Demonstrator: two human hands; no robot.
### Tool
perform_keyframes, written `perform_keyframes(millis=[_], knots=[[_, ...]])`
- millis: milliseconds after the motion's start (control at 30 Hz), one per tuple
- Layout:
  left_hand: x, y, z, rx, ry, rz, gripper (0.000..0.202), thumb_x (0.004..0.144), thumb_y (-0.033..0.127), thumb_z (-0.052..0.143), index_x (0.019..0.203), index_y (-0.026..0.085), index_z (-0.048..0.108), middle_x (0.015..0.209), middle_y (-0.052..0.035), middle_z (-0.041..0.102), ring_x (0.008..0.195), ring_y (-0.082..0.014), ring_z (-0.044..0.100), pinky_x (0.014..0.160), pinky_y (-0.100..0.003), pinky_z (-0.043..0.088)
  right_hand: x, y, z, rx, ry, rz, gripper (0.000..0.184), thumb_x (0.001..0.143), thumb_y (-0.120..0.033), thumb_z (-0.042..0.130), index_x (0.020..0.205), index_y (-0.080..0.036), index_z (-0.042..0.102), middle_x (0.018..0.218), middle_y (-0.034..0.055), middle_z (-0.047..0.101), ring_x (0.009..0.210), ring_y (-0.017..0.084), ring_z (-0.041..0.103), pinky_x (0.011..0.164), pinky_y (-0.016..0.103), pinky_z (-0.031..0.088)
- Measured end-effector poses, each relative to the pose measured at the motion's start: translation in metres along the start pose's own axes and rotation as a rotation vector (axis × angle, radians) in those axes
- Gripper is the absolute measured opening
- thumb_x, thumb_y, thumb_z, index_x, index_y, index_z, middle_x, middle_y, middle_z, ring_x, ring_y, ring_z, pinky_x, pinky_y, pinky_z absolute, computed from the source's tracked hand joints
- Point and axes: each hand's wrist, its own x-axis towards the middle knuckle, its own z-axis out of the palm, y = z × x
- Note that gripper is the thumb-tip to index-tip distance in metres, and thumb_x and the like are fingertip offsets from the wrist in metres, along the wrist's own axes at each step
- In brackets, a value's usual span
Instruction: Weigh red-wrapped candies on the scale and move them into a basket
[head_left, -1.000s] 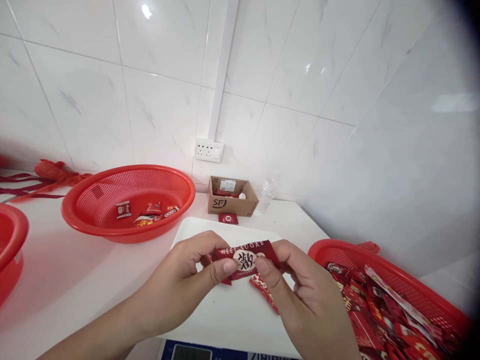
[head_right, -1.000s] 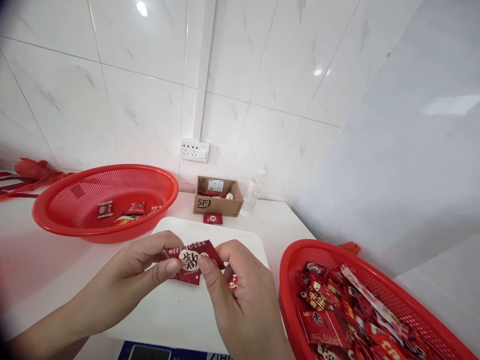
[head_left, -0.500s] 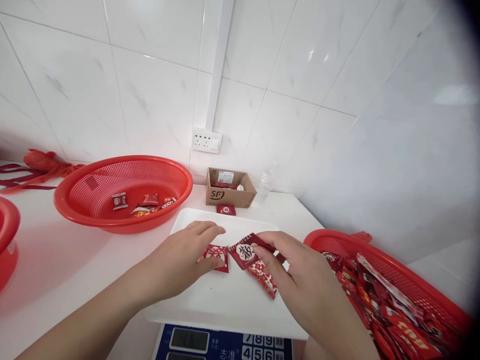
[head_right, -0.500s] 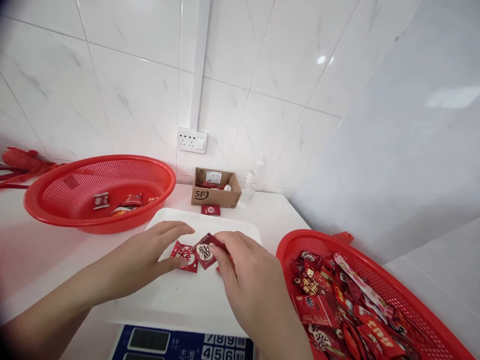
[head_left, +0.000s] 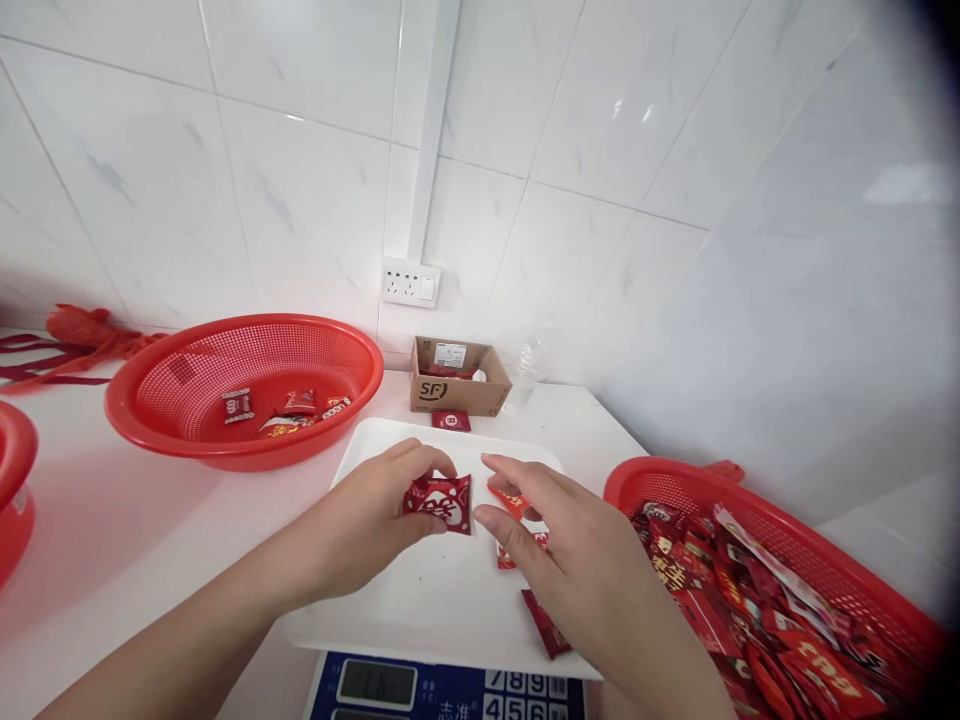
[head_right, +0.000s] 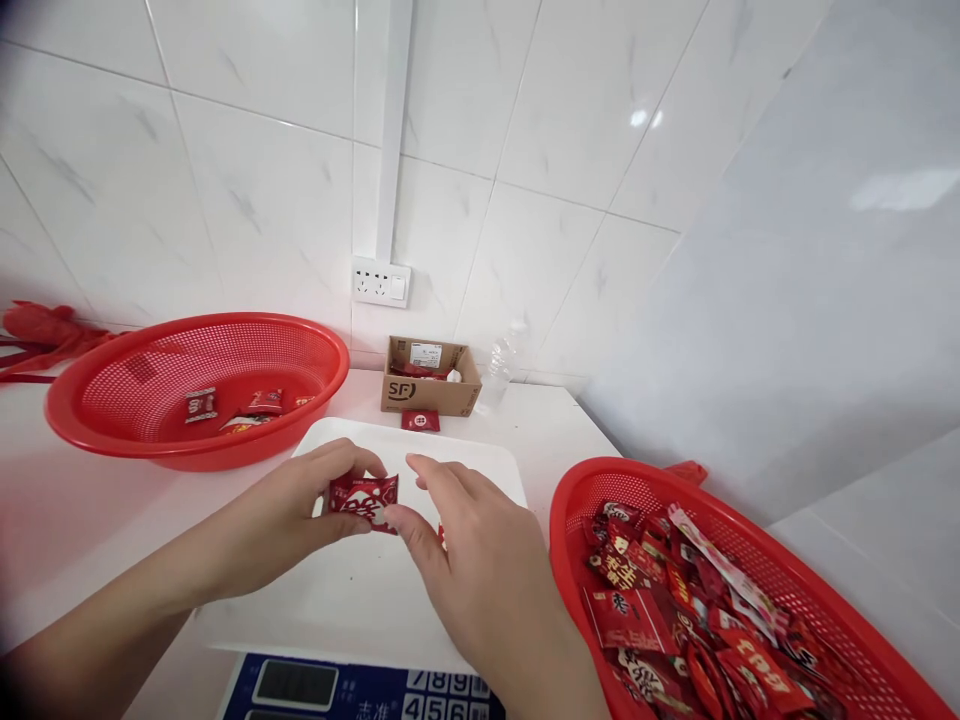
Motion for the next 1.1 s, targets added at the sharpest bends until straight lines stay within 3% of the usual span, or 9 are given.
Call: perform_keyframes(millis=[133, 233, 500, 833, 1100], knots=[[-0.009, 0.013, -0.002, -0.259, 0.038, 0.025, 0.012, 0.081, 0.023, 0.061, 0.089, 0.025, 0.053, 0.083, 0.0045, 0.056, 0.073, -0.0119, 0.052, 0.063, -0.022, 0.043, -0.001, -0.005, 0.000, 0.114, -0.038, -0.026, 0.030, 0.091, -0.049, 0.045, 0.097, -0.024, 0.060, 0.090, 0.0008, 0.066, 0.074, 0.018, 0.062, 0.058, 0.028, 0.046], [-0.017, 0.017, -0.002, -0.329, 0.054, 0.065, 0.015, 0.079, 0.020, 0.063, 0.088, 0.024, 0.052, 0.082, 0.0044, 0.056, 0.072, -0.0113, 0.051, 0.063, -0.022, 0.043, -0.004, -0.010, -0.003, 0.209, -0.070, -0.025, 0.027, 0.092, -0.044, 0.047, 0.080, -0.023, 0.058, 0.076, -0.0022, 0.063, 0.067, 0.015, 0.059, 0.052, 0.023, 0.041], [-0.021, 0.021, -0.008, -0.363, 0.071, 0.091, 0.014, 0.078, 0.027, 0.065, 0.090, 0.024, 0.059, 0.083, 0.0033, 0.060, 0.075, -0.0125, 0.053, 0.068, -0.024, 0.044, -0.005, -0.015, -0.007, 0.372, -0.005, -0.098, 0.016, 0.092, -0.033, 0.048, 0.086, -0.025, 0.060, 0.077, -0.0025, 0.062, 0.067, 0.014, 0.056, 0.058, 0.023, 0.042], [-0.021, 0.023, -0.007, -0.260, 0.119, 0.134, 0.010, 0.080, 0.023, 0.062, 0.089, 0.025, 0.060, 0.083, 0.0041, 0.061, 0.074, -0.0117, 0.053, 0.066, -0.022, 0.043, -0.006, -0.017, -0.006, 0.311, 0.000, -0.131, 0.021, 0.095, -0.027, 0.040, 0.084, -0.024, 0.057, 0.075, -0.0027, 0.061, 0.064, 0.013, 0.055, 0.057, 0.022, 0.041], [-0.022, 0.024, -0.004, -0.380, 0.147, 0.142, 0.009, 0.083, 0.030, 0.060, 0.082, 0.021, 0.062, 0.079, 0.0002, 0.063, 0.072, -0.0136, 0.054, 0.063, -0.024, 0.042, -0.005, -0.015, -0.001, 0.274, 0.066, -0.167, 0.024, 0.095, -0.030, 0.041, 0.077, -0.023, 0.055, 0.068, -0.0028, 0.059, 0.058, 0.013, 0.055, 0.053, 0.022, 0.042]])
